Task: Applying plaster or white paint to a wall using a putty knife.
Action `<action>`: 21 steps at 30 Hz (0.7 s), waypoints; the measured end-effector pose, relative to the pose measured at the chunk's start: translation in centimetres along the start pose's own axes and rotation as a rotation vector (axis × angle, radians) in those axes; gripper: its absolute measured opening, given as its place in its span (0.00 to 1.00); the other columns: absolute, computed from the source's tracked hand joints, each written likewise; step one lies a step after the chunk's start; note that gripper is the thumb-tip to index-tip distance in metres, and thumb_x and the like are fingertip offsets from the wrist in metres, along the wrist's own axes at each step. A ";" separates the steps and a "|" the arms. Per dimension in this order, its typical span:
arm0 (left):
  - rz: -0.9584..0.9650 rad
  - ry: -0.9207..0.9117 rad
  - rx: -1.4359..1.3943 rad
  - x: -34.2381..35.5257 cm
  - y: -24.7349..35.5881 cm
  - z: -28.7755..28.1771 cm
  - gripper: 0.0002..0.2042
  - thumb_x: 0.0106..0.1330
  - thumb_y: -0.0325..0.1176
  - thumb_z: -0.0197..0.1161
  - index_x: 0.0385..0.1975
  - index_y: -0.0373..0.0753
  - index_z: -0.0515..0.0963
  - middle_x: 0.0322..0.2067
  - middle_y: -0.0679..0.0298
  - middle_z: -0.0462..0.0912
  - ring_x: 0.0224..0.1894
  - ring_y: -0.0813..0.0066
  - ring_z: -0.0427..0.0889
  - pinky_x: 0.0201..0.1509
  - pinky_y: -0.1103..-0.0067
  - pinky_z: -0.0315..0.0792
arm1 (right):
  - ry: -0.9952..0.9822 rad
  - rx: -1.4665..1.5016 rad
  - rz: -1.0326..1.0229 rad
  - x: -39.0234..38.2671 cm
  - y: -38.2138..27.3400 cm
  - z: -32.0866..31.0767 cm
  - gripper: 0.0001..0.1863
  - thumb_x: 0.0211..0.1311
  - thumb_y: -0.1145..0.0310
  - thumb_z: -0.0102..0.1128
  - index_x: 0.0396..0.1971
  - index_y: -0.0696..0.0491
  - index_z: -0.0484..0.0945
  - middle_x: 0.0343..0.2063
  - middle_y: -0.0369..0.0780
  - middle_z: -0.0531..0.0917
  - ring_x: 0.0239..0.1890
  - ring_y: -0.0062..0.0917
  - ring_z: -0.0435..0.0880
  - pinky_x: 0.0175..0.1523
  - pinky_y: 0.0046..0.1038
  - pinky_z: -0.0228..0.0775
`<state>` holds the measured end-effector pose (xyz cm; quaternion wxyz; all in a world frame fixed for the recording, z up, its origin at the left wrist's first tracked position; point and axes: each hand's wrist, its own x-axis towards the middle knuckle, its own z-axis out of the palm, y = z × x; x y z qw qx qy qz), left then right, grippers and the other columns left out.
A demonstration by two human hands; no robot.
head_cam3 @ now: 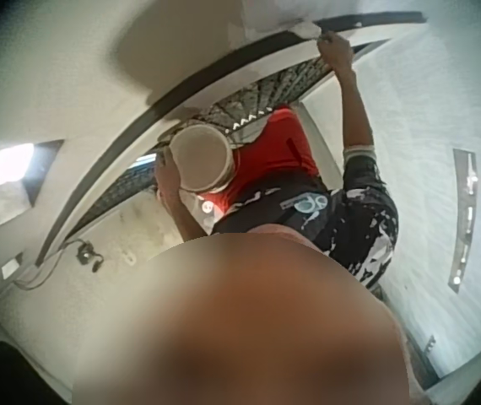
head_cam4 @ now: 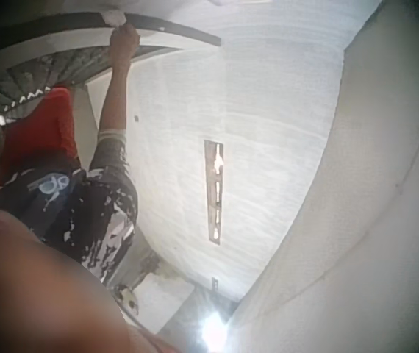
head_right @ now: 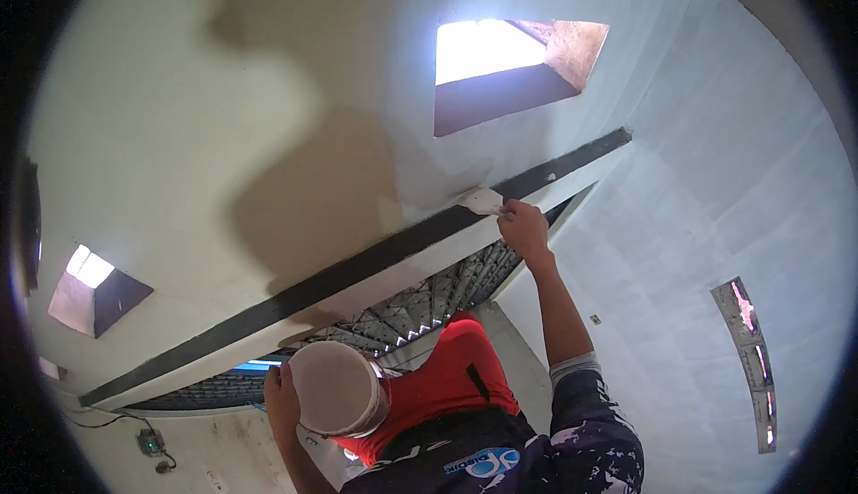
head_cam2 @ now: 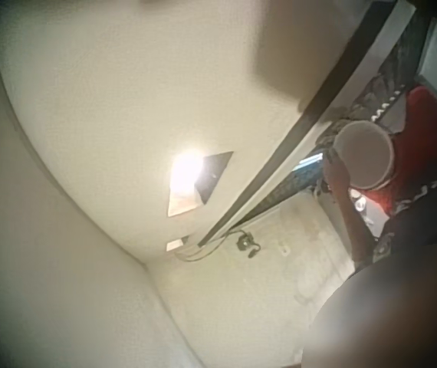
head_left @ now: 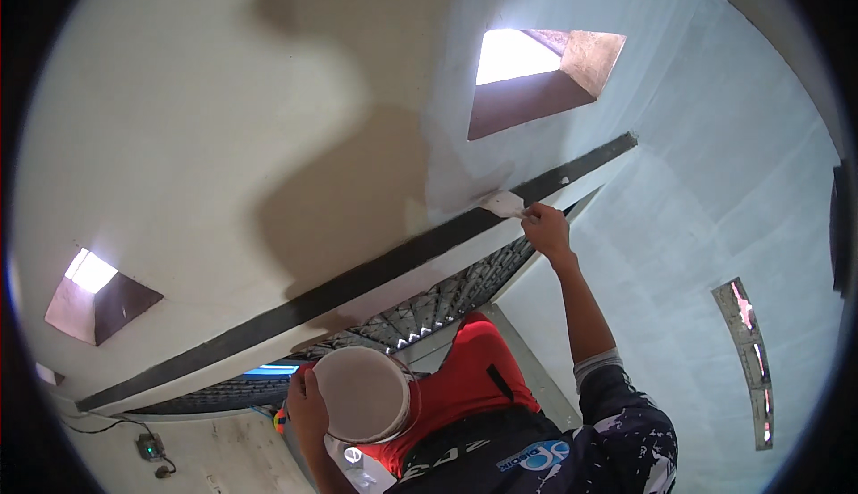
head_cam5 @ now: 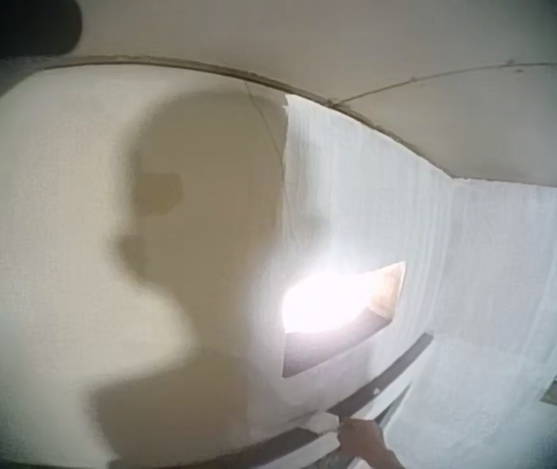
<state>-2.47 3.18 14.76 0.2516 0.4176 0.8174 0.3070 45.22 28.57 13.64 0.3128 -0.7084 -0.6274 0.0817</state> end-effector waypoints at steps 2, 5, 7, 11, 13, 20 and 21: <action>-0.011 -0.004 -0.004 0.0 0.9 0.0 0.20 0.75 0.46 0.52 0.46 0.33 0.79 0.38 0.51 0.85 0.41 0.56 0.83 0.47 0.66 0.74 | -0.015 -0.063 -0.002 0.6 0.3 0.1 0.13 0.51 0.63 0.64 0.36 0.51 0.85 0.32 0.47 0.87 0.39 0.45 0.86 0.47 0.43 0.77; -0.023 -0.016 -0.032 0.2 0.9 0.1 0.20 0.75 0.46 0.52 0.47 0.34 0.79 0.38 0.51 0.85 0.42 0.57 0.83 0.48 0.66 0.74 | -0.021 -0.128 0.000 1.4 -0.1 0.9 0.12 0.51 0.63 0.64 0.36 0.50 0.86 0.32 0.47 0.87 0.40 0.45 0.86 0.47 0.42 0.77; -0.023 -0.023 -0.055 0.0 0.9 0.0 0.19 0.75 0.46 0.52 0.47 0.34 0.79 0.38 0.51 0.85 0.42 0.57 0.83 0.48 0.66 0.74 | -0.013 -0.127 0.002 1.4 -0.4 0.9 0.12 0.51 0.63 0.64 0.36 0.49 0.86 0.33 0.47 0.87 0.40 0.45 0.86 0.47 0.43 0.77; -0.030 0.007 -0.001 -0.4 1.4 -0.1 0.20 0.75 0.46 0.52 0.48 0.34 0.79 0.39 0.51 0.85 0.43 0.57 0.83 0.49 0.66 0.73 | 0.000 -0.042 0.041 1.0 0.4 0.0 0.12 0.51 0.63 0.63 0.36 0.50 0.86 0.32 0.47 0.87 0.39 0.45 0.86 0.46 0.43 0.78; -0.026 0.008 -0.001 -0.2 1.0 -0.1 0.20 0.75 0.46 0.52 0.48 0.34 0.79 0.39 0.51 0.85 0.43 0.56 0.83 0.49 0.66 0.73 | -0.019 -0.149 0.026 1.2 1.0 -0.2 0.12 0.53 0.63 0.62 0.35 0.50 0.86 0.31 0.47 0.87 0.38 0.45 0.86 0.46 0.43 0.78; -0.039 -0.015 0.003 0.0 1.0 0.4 0.21 0.75 0.47 0.51 0.49 0.33 0.78 0.43 0.48 0.84 0.47 0.51 0.83 0.51 0.65 0.73 | -0.009 -0.034 0.044 1.5 0.1 0.8 0.12 0.52 0.63 0.62 0.36 0.49 0.86 0.33 0.47 0.87 0.39 0.46 0.86 0.47 0.44 0.78; -0.065 -0.007 0.010 -0.1 1.3 0.3 0.21 0.75 0.47 0.51 0.49 0.32 0.78 0.43 0.48 0.84 0.47 0.51 0.83 0.51 0.65 0.73 | -0.007 -0.033 0.044 1.3 0.4 0.7 0.12 0.52 0.63 0.62 0.36 0.49 0.86 0.33 0.47 0.87 0.39 0.46 0.86 0.47 0.44 0.78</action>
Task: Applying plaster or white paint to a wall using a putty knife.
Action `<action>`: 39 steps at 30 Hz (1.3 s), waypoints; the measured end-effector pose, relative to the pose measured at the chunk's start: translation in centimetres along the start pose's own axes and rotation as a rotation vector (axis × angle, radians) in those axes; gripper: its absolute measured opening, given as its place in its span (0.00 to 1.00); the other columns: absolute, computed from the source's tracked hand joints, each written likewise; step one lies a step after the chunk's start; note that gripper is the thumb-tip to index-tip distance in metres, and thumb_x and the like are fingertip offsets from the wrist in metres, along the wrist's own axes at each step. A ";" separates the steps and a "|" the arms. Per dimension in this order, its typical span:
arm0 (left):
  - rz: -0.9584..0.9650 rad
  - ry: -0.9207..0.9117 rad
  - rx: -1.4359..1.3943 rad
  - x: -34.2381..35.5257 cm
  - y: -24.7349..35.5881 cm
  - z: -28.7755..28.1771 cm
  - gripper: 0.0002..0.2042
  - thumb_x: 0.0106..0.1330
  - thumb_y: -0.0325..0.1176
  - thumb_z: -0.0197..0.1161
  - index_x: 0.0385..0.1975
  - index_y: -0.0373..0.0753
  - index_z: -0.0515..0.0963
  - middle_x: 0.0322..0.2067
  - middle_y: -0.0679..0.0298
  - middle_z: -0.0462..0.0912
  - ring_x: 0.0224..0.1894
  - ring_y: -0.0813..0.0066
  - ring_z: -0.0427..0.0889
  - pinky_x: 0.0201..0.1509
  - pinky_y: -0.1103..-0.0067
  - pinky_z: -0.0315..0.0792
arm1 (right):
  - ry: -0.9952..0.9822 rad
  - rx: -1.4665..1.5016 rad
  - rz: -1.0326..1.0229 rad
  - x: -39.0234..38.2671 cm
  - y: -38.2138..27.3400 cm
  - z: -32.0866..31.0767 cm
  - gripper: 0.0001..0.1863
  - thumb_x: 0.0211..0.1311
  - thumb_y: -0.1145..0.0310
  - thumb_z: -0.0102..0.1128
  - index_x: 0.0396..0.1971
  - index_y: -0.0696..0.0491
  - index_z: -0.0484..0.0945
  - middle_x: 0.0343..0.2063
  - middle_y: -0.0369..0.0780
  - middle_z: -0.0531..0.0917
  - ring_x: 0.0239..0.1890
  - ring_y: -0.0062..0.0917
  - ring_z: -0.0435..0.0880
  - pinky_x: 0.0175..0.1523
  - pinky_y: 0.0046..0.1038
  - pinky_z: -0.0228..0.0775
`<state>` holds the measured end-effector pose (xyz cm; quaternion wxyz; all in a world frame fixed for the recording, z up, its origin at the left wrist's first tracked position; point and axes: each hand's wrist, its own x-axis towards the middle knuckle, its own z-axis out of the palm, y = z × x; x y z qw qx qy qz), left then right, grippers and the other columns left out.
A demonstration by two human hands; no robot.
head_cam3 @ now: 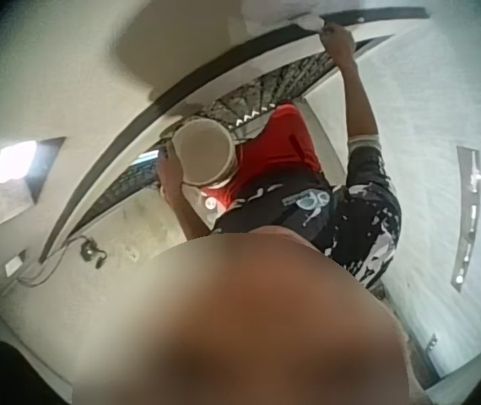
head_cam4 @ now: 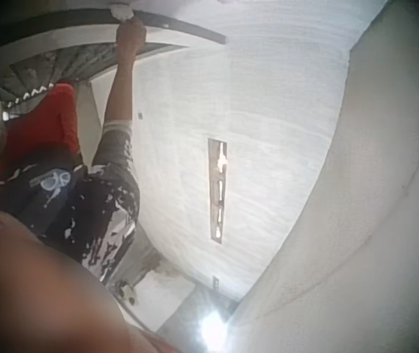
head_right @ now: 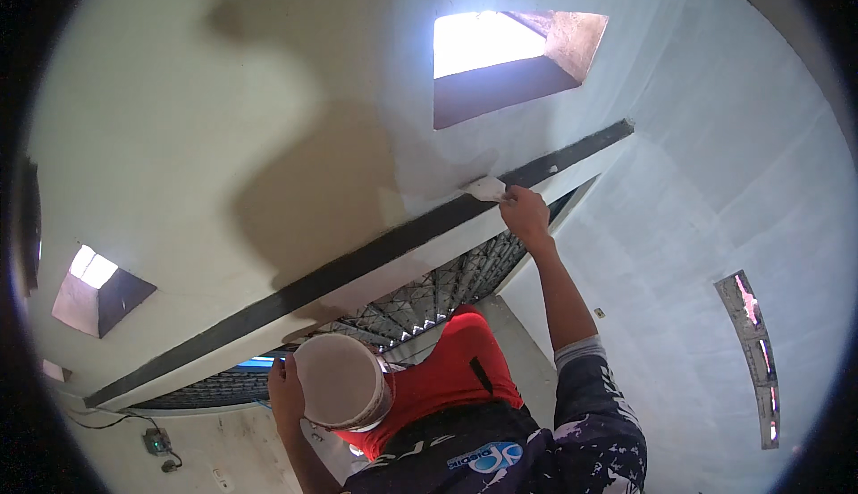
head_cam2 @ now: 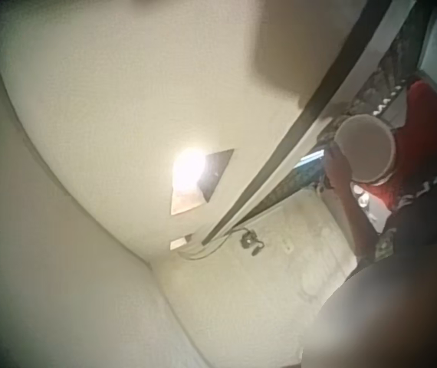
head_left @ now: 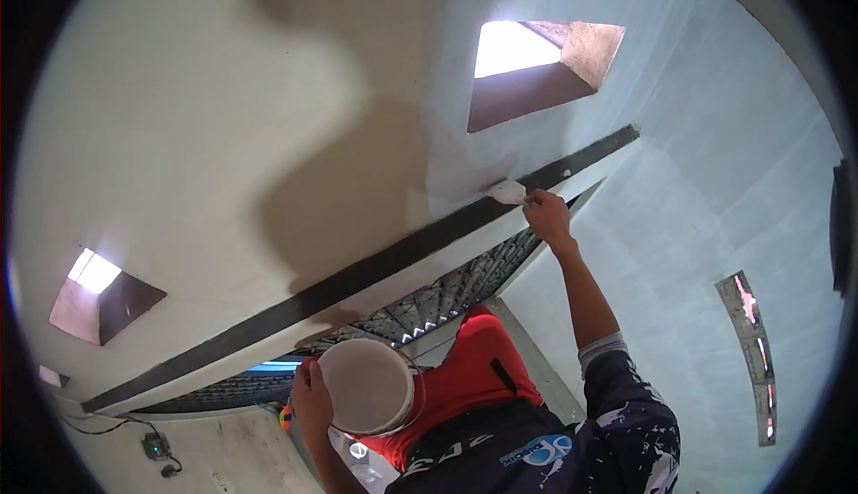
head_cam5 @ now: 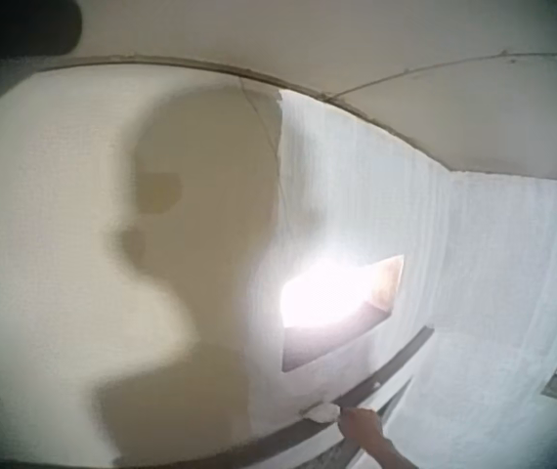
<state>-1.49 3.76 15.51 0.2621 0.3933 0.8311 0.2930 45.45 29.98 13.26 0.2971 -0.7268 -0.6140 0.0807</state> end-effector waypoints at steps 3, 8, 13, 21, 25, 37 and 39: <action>0.003 -0.031 -0.018 -0.5 0.7 -0.7 0.24 0.77 0.47 0.52 0.50 0.27 0.76 0.47 0.45 0.82 0.47 0.55 0.82 0.53 0.67 0.72 | 0.064 -0.022 -0.015 -0.3 1.0 -0.6 0.11 0.52 0.63 0.63 0.34 0.51 0.85 0.31 0.47 0.87 0.38 0.45 0.86 0.45 0.43 0.78; 0.014 -0.035 -0.006 -0.1 0.1 -0.6 0.22 0.76 0.47 0.50 0.49 0.33 0.78 0.43 0.49 0.84 0.46 0.53 0.83 0.51 0.65 0.73 | 0.027 -0.105 0.019 0.5 0.0 0.6 0.13 0.51 0.61 0.64 0.36 0.50 0.85 0.34 0.46 0.87 0.40 0.46 0.86 0.46 0.43 0.77; 0.047 -0.011 0.018 0.4 -1.0 -0.5 0.22 0.76 0.47 0.50 0.49 0.33 0.78 0.41 0.49 0.84 0.44 0.52 0.83 0.50 0.64 0.73 | 0.036 0.014 0.036 0.4 1.0 -0.4 0.12 0.53 0.61 0.63 0.35 0.50 0.85 0.33 0.47 0.87 0.39 0.46 0.86 0.45 0.44 0.77; 0.063 -0.048 -0.034 0.1 0.1 -0.5 0.21 0.76 0.47 0.51 0.48 0.31 0.78 0.39 0.48 0.84 0.43 0.54 0.83 0.48 0.66 0.73 | 0.077 0.039 0.015 1.2 -1.0 -1.8 0.11 0.53 0.62 0.64 0.34 0.51 0.85 0.32 0.47 0.87 0.38 0.46 0.86 0.44 0.43 0.77; 0.111 0.022 0.007 0.6 -1.0 0.0 0.21 0.76 0.47 0.51 0.48 0.31 0.78 0.40 0.48 0.84 0.43 0.54 0.83 0.48 0.66 0.73 | 0.165 0.176 0.030 0.8 0.0 -3.4 0.12 0.53 0.61 0.64 0.34 0.52 0.85 0.31 0.46 0.87 0.36 0.44 0.86 0.41 0.41 0.76; 0.079 0.024 -0.007 0.1 0.5 0.4 0.21 0.76 0.46 0.51 0.45 0.31 0.77 0.37 0.49 0.83 0.39 0.56 0.81 0.47 0.65 0.73 | 0.091 -0.163 0.018 3.7 3.5 -1.7 0.11 0.51 0.63 0.62 0.33 0.50 0.86 0.31 0.47 0.87 0.37 0.45 0.86 0.45 0.42 0.77; 0.095 0.019 -0.006 0.2 0.5 0.1 0.20 0.76 0.46 0.51 0.44 0.31 0.77 0.37 0.50 0.82 0.39 0.58 0.80 0.46 0.65 0.72 | 0.102 -0.143 0.002 4.4 3.7 -1.9 0.12 0.51 0.62 0.63 0.33 0.50 0.86 0.30 0.45 0.87 0.36 0.43 0.87 0.44 0.40 0.78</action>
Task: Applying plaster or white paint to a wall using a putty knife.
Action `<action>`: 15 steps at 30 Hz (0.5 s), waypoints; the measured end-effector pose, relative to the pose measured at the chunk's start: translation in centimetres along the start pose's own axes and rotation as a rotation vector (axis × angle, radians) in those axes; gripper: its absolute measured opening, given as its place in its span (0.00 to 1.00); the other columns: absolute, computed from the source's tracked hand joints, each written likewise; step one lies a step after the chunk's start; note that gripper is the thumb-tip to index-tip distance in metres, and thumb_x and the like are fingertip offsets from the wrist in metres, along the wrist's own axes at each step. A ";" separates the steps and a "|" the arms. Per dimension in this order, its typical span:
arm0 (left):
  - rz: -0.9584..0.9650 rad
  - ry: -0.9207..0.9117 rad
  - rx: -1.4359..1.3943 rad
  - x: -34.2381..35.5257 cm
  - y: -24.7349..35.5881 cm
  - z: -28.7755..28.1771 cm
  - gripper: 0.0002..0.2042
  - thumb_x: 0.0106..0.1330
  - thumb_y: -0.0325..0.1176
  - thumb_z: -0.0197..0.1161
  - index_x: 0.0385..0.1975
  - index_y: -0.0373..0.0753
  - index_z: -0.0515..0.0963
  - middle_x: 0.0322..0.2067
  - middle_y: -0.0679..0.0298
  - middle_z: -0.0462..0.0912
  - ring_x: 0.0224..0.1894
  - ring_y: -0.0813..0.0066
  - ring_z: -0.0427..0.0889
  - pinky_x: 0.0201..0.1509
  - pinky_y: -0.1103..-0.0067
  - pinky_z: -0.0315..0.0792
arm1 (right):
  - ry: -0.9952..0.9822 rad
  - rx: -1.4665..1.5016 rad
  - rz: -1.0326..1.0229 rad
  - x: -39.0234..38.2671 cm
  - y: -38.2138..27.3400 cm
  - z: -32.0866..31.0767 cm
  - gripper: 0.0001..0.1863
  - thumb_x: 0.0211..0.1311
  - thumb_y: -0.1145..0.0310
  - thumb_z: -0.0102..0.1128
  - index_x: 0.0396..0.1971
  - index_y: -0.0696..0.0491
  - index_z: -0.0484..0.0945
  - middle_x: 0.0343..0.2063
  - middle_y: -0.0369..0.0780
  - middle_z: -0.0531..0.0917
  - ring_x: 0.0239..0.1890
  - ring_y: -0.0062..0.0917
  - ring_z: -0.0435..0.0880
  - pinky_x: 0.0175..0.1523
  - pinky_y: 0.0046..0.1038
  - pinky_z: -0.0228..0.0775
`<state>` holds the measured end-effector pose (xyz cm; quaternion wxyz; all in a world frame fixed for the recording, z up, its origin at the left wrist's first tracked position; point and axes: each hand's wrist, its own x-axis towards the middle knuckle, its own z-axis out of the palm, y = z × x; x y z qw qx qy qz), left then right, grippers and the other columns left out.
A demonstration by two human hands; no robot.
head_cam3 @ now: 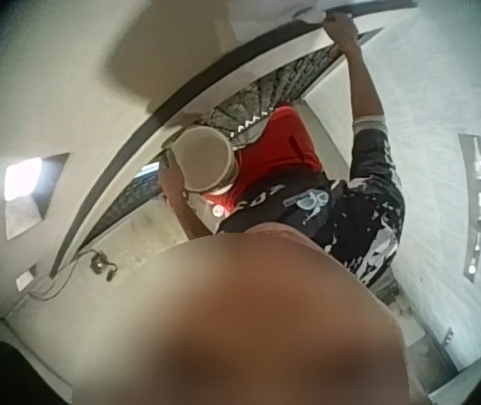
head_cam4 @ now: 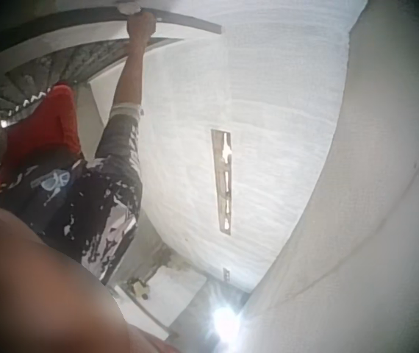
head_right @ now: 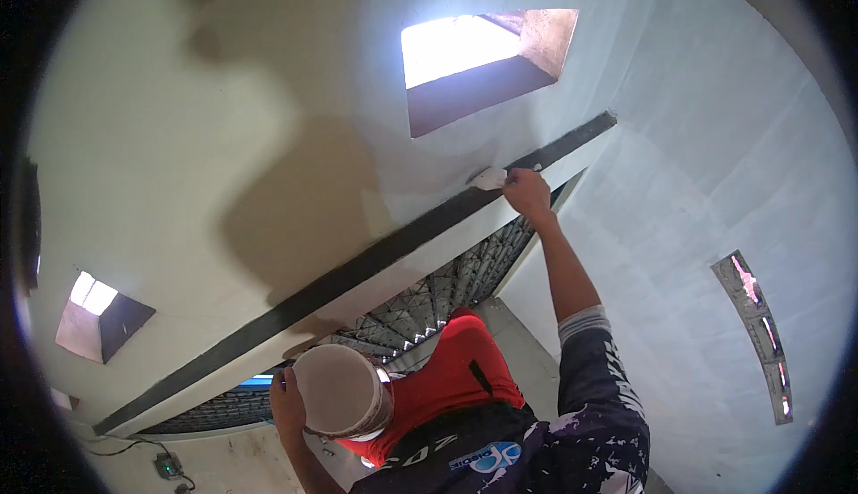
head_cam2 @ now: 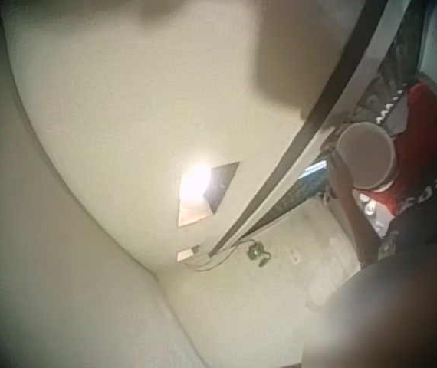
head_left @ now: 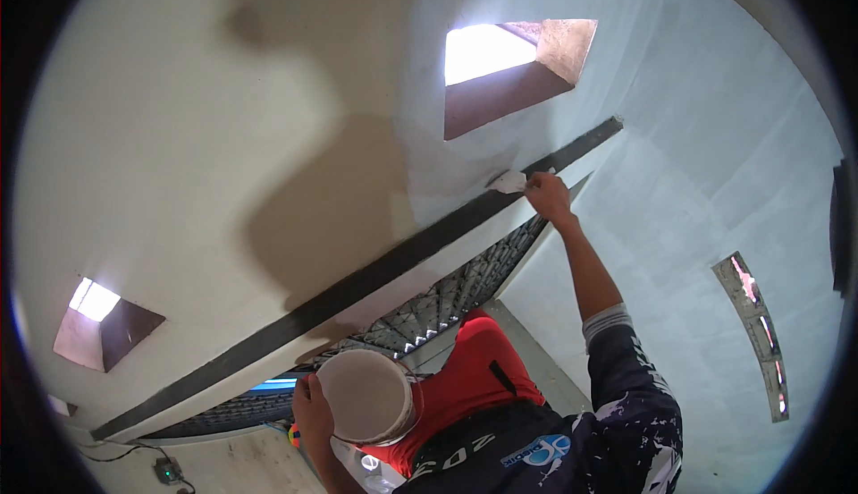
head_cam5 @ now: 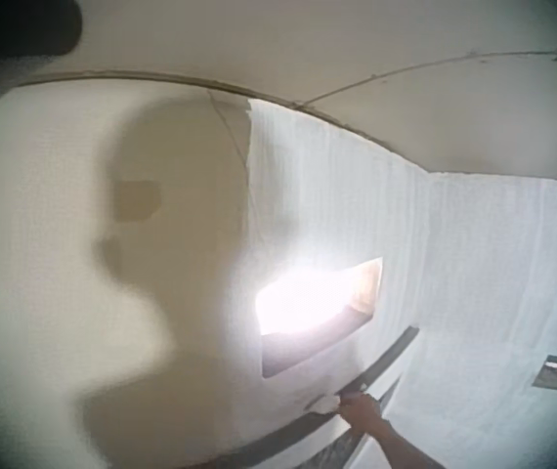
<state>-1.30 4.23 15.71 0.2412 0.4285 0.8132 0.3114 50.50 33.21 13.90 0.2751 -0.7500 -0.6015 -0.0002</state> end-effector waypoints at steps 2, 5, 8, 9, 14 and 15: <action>-0.002 -0.007 0.006 0.1 -1.0 0.0 0.20 0.76 0.46 0.51 0.44 0.31 0.77 0.37 0.50 0.82 0.39 0.57 0.80 0.46 0.65 0.72 | 0.036 0.197 -0.044 0.5 1.1 -1.1 0.12 0.49 0.62 0.65 0.33 0.52 0.86 0.28 0.45 0.87 0.34 0.40 0.87 0.42 0.38 0.78; -0.016 0.008 0.034 0.0 -1.0 0.0 0.20 0.76 0.46 0.51 0.45 0.31 0.77 0.37 0.49 0.82 0.40 0.57 0.81 0.47 0.65 0.72 | -0.003 0.286 0.000 -0.3 2.2 -2.5 0.12 0.51 0.61 0.64 0.32 0.52 0.86 0.29 0.47 0.87 0.36 0.41 0.87 0.42 0.38 0.77; -0.062 -0.051 0.046 0.0 0.1 -0.6 0.25 0.76 0.49 0.50 0.52 0.28 0.74 0.46 0.44 0.79 0.48 0.52 0.80 0.53 0.64 0.71 | -0.058 0.187 0.020 -0.1 2.3 -2.5 0.12 0.52 0.60 0.63 0.33 0.51 0.86 0.32 0.48 0.87 0.39 0.44 0.86 0.45 0.41 0.77; -0.098 -0.126 0.038 0.1 0.4 -0.7 0.31 0.76 0.52 0.49 0.59 0.24 0.72 0.54 0.38 0.77 0.56 0.46 0.78 0.60 0.63 0.70 | -0.062 0.085 -0.001 0.0 2.2 -2.4 0.12 0.52 0.61 0.62 0.33 0.50 0.86 0.32 0.48 0.87 0.39 0.45 0.86 0.46 0.41 0.77; -0.019 -0.008 0.037 0.0 -0.8 0.0 0.21 0.77 0.46 0.50 0.48 0.32 0.78 0.40 0.49 0.83 0.43 0.55 0.82 0.50 0.65 0.73 | -0.056 0.093 -0.016 0.5 -0.7 -2.4 0.12 0.51 0.61 0.62 0.33 0.50 0.86 0.33 0.48 0.87 0.41 0.45 0.86 0.47 0.43 0.77; 0.002 -0.011 0.027 0.3 -1.3 0.0 0.21 0.76 0.46 0.50 0.48 0.32 0.78 0.40 0.49 0.83 0.43 0.55 0.82 0.49 0.65 0.73 | -0.021 0.127 -0.030 0.8 -1.6 -3.3 0.12 0.52 0.61 0.62 0.32 0.51 0.86 0.33 0.48 0.87 0.40 0.45 0.86 0.46 0.42 0.77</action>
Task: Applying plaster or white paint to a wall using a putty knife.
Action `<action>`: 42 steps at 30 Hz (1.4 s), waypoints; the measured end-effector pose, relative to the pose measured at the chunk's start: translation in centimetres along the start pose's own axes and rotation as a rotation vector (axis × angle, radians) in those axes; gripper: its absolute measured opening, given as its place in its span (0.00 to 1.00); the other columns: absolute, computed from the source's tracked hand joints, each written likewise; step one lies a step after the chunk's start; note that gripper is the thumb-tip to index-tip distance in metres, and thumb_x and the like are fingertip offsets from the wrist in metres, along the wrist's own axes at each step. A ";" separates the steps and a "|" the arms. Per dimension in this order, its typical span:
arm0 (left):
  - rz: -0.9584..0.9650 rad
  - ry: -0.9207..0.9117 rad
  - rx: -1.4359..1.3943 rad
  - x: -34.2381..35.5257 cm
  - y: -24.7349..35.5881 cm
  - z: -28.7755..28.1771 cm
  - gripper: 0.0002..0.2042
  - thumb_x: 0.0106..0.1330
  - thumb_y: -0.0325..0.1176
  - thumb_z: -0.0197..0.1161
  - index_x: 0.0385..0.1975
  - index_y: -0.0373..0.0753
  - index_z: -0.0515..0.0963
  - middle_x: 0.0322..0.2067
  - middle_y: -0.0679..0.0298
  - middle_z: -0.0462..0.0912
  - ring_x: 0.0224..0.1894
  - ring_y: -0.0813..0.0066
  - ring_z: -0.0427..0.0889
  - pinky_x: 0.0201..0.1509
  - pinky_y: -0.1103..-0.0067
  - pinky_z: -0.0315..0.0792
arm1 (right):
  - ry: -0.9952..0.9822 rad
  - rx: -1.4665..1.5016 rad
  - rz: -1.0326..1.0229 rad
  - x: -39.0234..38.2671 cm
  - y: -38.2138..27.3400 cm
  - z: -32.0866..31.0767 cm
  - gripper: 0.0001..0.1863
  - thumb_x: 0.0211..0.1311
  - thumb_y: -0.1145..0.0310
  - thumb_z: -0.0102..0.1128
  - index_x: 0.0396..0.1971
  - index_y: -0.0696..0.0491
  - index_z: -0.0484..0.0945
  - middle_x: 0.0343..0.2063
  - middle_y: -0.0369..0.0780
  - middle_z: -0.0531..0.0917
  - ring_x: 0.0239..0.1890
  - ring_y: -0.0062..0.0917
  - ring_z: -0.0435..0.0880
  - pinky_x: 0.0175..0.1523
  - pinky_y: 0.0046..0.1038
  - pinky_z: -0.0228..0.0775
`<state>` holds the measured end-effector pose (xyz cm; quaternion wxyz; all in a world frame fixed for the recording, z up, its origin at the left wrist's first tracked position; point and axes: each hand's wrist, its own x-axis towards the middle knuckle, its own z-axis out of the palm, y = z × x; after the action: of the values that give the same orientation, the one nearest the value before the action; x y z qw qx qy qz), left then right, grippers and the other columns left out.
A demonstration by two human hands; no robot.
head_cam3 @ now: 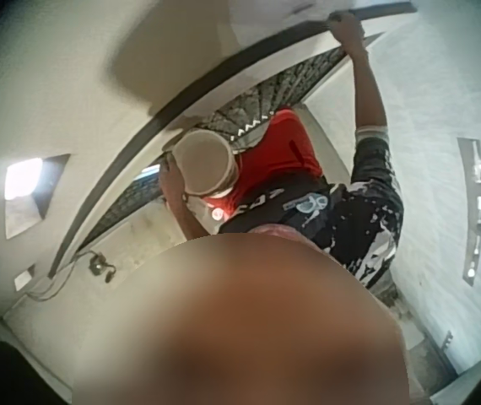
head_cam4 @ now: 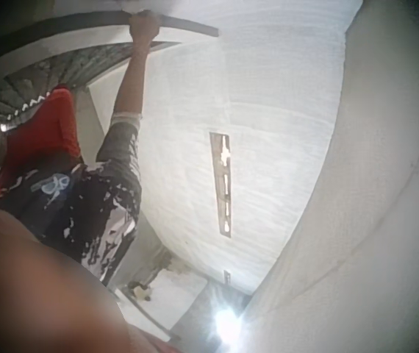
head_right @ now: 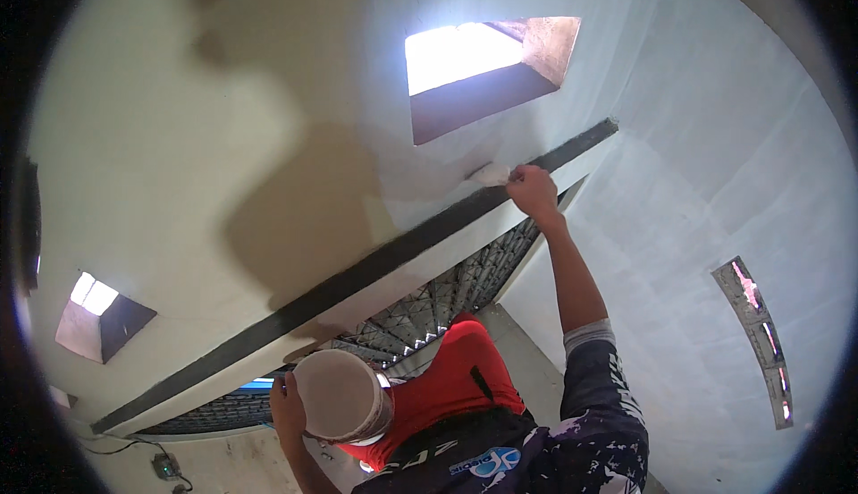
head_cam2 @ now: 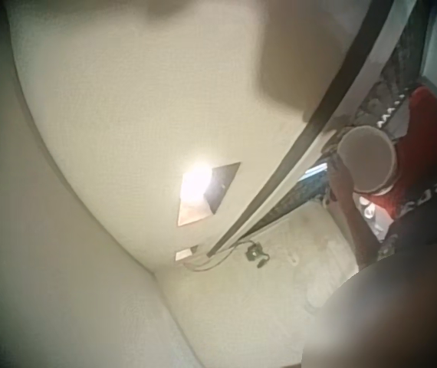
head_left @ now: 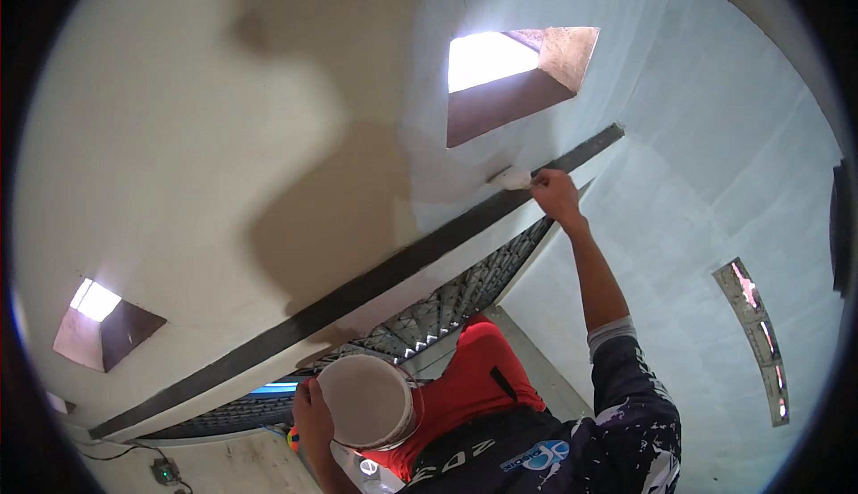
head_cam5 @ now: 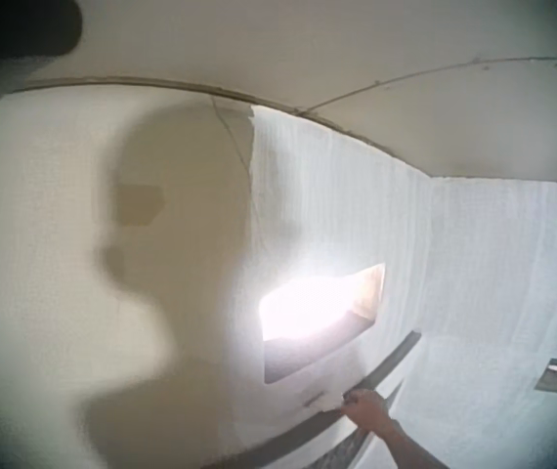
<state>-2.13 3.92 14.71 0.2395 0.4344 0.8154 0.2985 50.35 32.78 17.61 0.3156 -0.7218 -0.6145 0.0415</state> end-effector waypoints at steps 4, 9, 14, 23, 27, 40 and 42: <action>-0.026 0.017 -0.012 -0.2 -0.4 0.0 0.21 0.76 0.47 0.50 0.47 0.32 0.78 0.40 0.49 0.83 0.42 0.55 0.82 0.49 0.66 0.73 | 0.113 0.114 -0.046 0.1 -3.8 -5.2 0.11 0.51 0.63 0.66 0.32 0.54 0.86 0.31 0.49 0.87 0.36 0.44 0.87 0.42 0.38 0.78; 0.009 -0.053 -0.040 0.4 -0.3 0.0 0.21 0.75 0.47 0.51 0.44 0.31 0.77 0.36 0.49 0.83 0.39 0.54 0.82 0.46 0.66 0.73 | 0.270 0.406 -0.108 -2.3 -5.2 -5.3 0.09 0.56 0.69 0.64 0.34 0.57 0.83 0.29 0.48 0.86 0.31 0.38 0.87 0.38 0.33 0.76; 0.006 -0.012 -0.023 -0.3 0.8 0.0 0.20 0.75 0.46 0.52 0.44 0.31 0.78 0.35 0.50 0.84 0.37 0.56 0.82 0.45 0.67 0.73 | 0.348 0.370 -0.087 -6.1 -4.7 3.9 0.08 0.58 0.68 0.65 0.35 0.55 0.80 0.28 0.49 0.85 0.34 0.47 0.86 0.37 0.39 0.76; 0.022 0.051 -0.036 -0.7 -0.3 -0.3 0.20 0.76 0.46 0.52 0.44 0.31 0.78 0.36 0.50 0.84 0.39 0.57 0.82 0.45 0.66 0.73 | 0.091 0.138 0.068 -9.6 -2.3 5.6 0.13 0.52 0.64 0.62 0.37 0.53 0.81 0.31 0.49 0.86 0.37 0.50 0.85 0.42 0.46 0.75; 0.016 -0.017 -0.061 -0.4 0.5 -0.3 0.20 0.76 0.45 0.52 0.44 0.31 0.78 0.37 0.49 0.84 0.40 0.55 0.83 0.46 0.65 0.73 | 0.188 0.199 0.022 -7.2 -4.4 3.4 0.11 0.55 0.64 0.63 0.37 0.52 0.81 0.27 0.48 0.85 0.31 0.47 0.85 0.36 0.42 0.75; -0.013 -0.023 -0.027 -0.5 -0.2 -0.5 0.19 0.75 0.45 0.52 0.43 0.33 0.77 0.37 0.48 0.83 0.40 0.48 0.82 0.46 0.64 0.72 | 0.326 0.435 -0.150 -13.8 -13.8 9.8 0.08 0.61 0.69 0.65 0.36 0.55 0.78 0.34 0.48 0.83 0.30 0.43 0.84 0.37 0.40 0.75; 0.001 -0.022 -0.086 -0.2 -0.9 -0.4 0.19 0.75 0.45 0.52 0.43 0.33 0.77 0.36 0.48 0.83 0.40 0.49 0.82 0.46 0.64 0.72 | 0.228 0.347 -0.085 -16.0 -12.0 12.2 0.08 0.60 0.69 0.64 0.37 0.54 0.78 0.34 0.49 0.84 0.33 0.47 0.84 0.39 0.43 0.76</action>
<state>-2.74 3.22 14.41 0.2667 0.4272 0.7990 0.3285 30.74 23.68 8.69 0.5040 -0.6300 -0.5886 0.0514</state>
